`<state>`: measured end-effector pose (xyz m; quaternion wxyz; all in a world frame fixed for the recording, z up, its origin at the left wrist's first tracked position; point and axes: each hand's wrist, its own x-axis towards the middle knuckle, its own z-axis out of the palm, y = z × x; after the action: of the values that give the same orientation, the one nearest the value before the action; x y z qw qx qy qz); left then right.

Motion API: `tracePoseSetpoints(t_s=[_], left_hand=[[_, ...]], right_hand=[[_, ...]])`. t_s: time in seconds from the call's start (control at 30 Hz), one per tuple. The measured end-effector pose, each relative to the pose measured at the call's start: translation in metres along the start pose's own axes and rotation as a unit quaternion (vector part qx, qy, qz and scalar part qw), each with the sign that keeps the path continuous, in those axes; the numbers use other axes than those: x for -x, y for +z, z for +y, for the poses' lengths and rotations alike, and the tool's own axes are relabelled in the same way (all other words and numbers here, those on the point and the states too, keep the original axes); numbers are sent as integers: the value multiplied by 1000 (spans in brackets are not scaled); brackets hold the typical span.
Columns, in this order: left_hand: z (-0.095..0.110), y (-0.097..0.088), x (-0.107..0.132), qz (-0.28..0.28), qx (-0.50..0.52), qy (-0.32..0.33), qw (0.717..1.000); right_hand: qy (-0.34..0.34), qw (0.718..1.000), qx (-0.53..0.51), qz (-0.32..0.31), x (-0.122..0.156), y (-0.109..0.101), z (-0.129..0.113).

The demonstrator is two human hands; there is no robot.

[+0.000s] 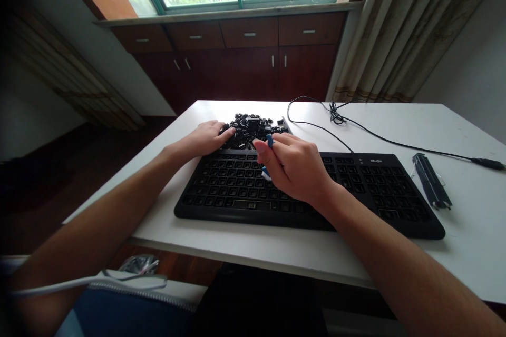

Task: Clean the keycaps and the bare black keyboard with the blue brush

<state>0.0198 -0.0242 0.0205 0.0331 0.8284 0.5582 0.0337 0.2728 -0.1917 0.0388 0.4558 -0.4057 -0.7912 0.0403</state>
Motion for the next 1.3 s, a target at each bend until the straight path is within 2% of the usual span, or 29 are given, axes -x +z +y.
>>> tracePoseSetpoints(t_s=[0.23,0.73,0.93,1.13,1.3], left_hand=[[1,-1,1,-1,-3,-1,1000],[2,-1,1,-1,-4,-4,1000],[1,-1,0,0,1,-2,1000],[-1,0,0,1,1,0,1000],[-1,1,-2,6,-7,-1,1000]], right_hand=[[16,998,-54,-9,2,-1,1],[9,999,-18,-36,1,0,2],[-17,999,31,-7,-1,0,1],[-6,999,-47,2,0,-3,-2],[-26,995,-86,-44,2,-4,-2]])
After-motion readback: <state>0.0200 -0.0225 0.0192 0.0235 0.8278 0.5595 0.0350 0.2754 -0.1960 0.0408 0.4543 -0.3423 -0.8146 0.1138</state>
